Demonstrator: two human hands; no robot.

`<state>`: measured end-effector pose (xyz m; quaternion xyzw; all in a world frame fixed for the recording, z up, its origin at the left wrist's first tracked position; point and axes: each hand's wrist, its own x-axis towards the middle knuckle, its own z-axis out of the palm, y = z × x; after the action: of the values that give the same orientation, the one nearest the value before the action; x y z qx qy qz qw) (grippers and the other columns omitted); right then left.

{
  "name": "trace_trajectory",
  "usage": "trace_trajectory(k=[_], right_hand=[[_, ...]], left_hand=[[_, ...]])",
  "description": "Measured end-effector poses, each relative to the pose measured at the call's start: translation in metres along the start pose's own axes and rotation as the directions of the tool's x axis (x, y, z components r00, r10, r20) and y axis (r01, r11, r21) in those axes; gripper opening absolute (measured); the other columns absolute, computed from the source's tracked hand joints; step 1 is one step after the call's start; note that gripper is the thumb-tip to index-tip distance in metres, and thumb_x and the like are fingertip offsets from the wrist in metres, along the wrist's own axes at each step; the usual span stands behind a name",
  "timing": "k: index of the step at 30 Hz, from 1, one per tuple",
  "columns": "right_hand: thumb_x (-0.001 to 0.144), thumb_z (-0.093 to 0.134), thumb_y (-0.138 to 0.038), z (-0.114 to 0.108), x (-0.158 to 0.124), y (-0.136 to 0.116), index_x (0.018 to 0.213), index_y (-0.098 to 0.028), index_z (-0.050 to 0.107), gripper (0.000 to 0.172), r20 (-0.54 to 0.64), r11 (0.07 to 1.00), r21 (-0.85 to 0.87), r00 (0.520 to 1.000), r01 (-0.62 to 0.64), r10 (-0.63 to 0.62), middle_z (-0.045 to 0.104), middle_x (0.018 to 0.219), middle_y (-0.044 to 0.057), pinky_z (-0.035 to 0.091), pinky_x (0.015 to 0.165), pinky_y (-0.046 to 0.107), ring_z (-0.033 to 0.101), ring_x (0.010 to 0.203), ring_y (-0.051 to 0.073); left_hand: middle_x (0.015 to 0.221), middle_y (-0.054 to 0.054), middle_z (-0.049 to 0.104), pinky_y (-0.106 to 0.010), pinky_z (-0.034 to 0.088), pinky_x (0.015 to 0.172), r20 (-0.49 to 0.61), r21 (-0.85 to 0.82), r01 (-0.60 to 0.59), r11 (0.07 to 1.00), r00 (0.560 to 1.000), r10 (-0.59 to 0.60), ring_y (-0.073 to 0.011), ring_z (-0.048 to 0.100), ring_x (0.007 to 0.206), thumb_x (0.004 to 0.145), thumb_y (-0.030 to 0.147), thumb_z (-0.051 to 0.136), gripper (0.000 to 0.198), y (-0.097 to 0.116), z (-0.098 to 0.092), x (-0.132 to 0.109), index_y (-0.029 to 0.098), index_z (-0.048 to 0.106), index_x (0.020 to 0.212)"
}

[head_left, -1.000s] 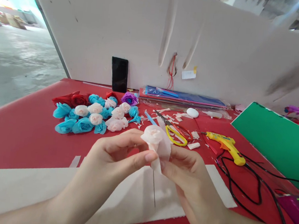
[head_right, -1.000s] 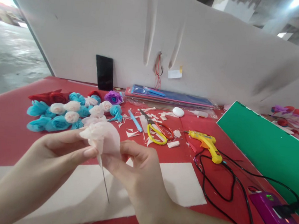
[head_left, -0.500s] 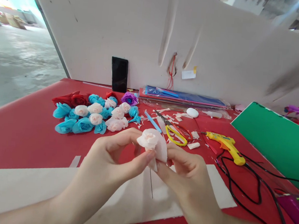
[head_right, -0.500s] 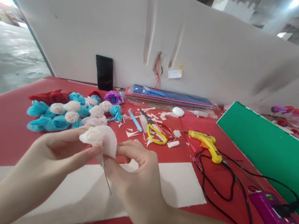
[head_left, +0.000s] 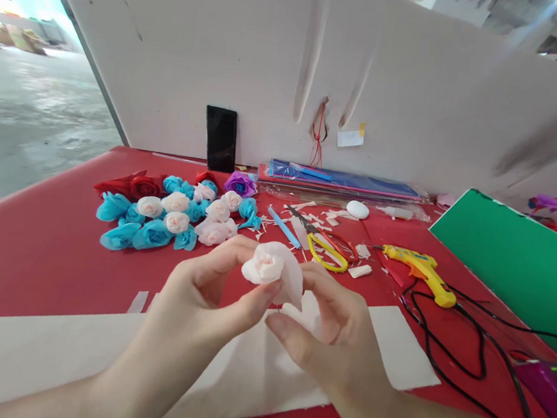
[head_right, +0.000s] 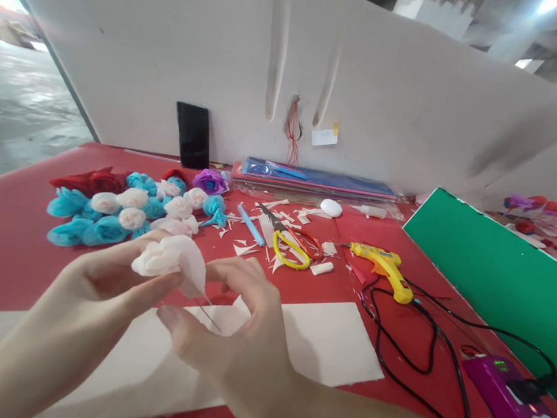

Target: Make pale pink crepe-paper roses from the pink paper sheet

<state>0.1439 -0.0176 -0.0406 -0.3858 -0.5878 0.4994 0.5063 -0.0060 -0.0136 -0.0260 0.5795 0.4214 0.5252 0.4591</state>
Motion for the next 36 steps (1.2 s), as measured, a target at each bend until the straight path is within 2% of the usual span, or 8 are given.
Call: trace_trajectory(k=[6,10,14,16,20,26,32,36], right_hand=[[0.077,0.08,-0.027,0.001,-0.002,-0.007,0.079,-0.025,0.075,0.006,-0.016,0.985,0.021,0.985,-0.169,0.169,0.068,0.084,-0.001,0.045,0.086,0.036,0.06,0.09,0.02],[0.08,0.08,-0.042,-0.002,-0.003,-0.01,0.087,-0.027,0.079,0.017,0.034,0.953,0.115,0.96,-0.28,0.278,0.072,0.09,0.002,0.047,0.087,0.039,0.062,0.092,0.022],[0.07,0.088,-0.035,-0.004,-0.002,-0.01,0.082,-0.028,0.081,0.015,0.074,0.885,0.282,0.929,-0.369,0.363,0.075,0.081,-0.001,0.05,0.082,0.032,0.066,0.085,0.019],[0.072,0.087,-0.032,-0.005,-0.001,-0.011,0.08,-0.029,0.081,0.011,0.079,0.899,0.273,0.94,-0.341,0.333,0.076,0.08,-0.002,0.049,0.083,0.028,0.067,0.085,0.016],[0.078,0.082,-0.032,-0.01,0.001,-0.021,0.078,-0.027,0.081,0.006,0.082,0.963,0.105,0.967,-0.247,0.239,0.074,0.075,-0.003,0.047,0.078,0.026,0.062,0.077,0.014],[0.079,0.075,-0.028,-0.017,0.007,-0.037,0.074,-0.022,0.08,0.009,0.122,0.964,-0.169,0.966,-0.204,0.226,0.072,0.072,0.0,0.045,0.066,0.027,0.061,0.071,0.016],[0.084,0.07,-0.021,-0.02,0.008,-0.04,0.072,-0.021,0.077,0.014,0.145,0.933,-0.359,0.989,0.032,0.022,0.073,0.068,-0.002,0.046,0.063,0.027,0.063,0.067,0.014],[0.086,0.071,-0.017,-0.021,0.007,-0.039,0.074,-0.022,0.075,0.013,0.163,0.884,-0.434,0.98,0.172,-0.111,0.074,0.071,-0.003,0.047,0.064,0.027,0.066,0.069,0.015]], left_hand=[[0.081,0.006,0.078,-0.02,0.058,0.075,0.03,-0.029,0.018,0.999,0.999,-0.017,-0.0167,0.07,0.081,0.084,0.021,0.069,0.013,0.001,-0.001,-0.002,0.028,0.077,0.077],[0.084,0.005,0.076,-0.019,0.057,0.075,0.075,-0.138,0.062,0.988,0.996,-0.052,-0.0157,0.069,0.085,0.088,0.025,0.074,0.009,-0.001,-0.003,-0.004,0.029,0.08,0.083],[0.084,0.004,0.071,-0.017,0.055,0.073,0.129,-0.248,0.113,0.962,0.988,-0.083,-0.0146,0.067,0.086,0.093,0.028,0.072,0.011,-0.003,-0.005,-0.004,0.029,0.079,0.084],[0.081,0.005,0.068,-0.017,0.055,0.072,0.138,-0.244,0.112,0.963,0.987,-0.08,-0.0137,0.065,0.082,0.093,0.027,0.07,0.013,-0.003,-0.005,-0.003,0.028,0.078,0.082],[0.075,0.008,0.064,-0.013,0.051,0.066,0.186,-0.201,0.096,0.975,0.981,-0.058,-0.0101,0.06,0.072,0.088,0.023,0.074,0.01,-0.001,-0.008,-0.001,0.028,0.074,0.08],[0.073,0.007,0.064,-0.014,0.048,0.061,0.223,-0.072,0.035,0.997,0.975,-0.018,-0.0114,0.057,0.068,0.086,0.022,0.071,0.013,0.002,-0.013,0.002,0.027,0.07,0.074],[0.069,0.006,0.061,-0.017,0.047,0.055,0.186,0.126,-0.123,0.984,0.978,0.099,-0.013,0.056,0.062,0.091,0.028,0.064,0.017,0.006,-0.015,0.004,0.025,0.065,0.074],[0.07,0.006,0.064,-0.015,0.048,0.058,0.19,0.158,-0.124,0.98,0.977,0.093,-0.0127,0.059,0.066,0.092,0.027,0.06,0.018,0.009,-0.014,0.003,0.025,0.063,0.074]])
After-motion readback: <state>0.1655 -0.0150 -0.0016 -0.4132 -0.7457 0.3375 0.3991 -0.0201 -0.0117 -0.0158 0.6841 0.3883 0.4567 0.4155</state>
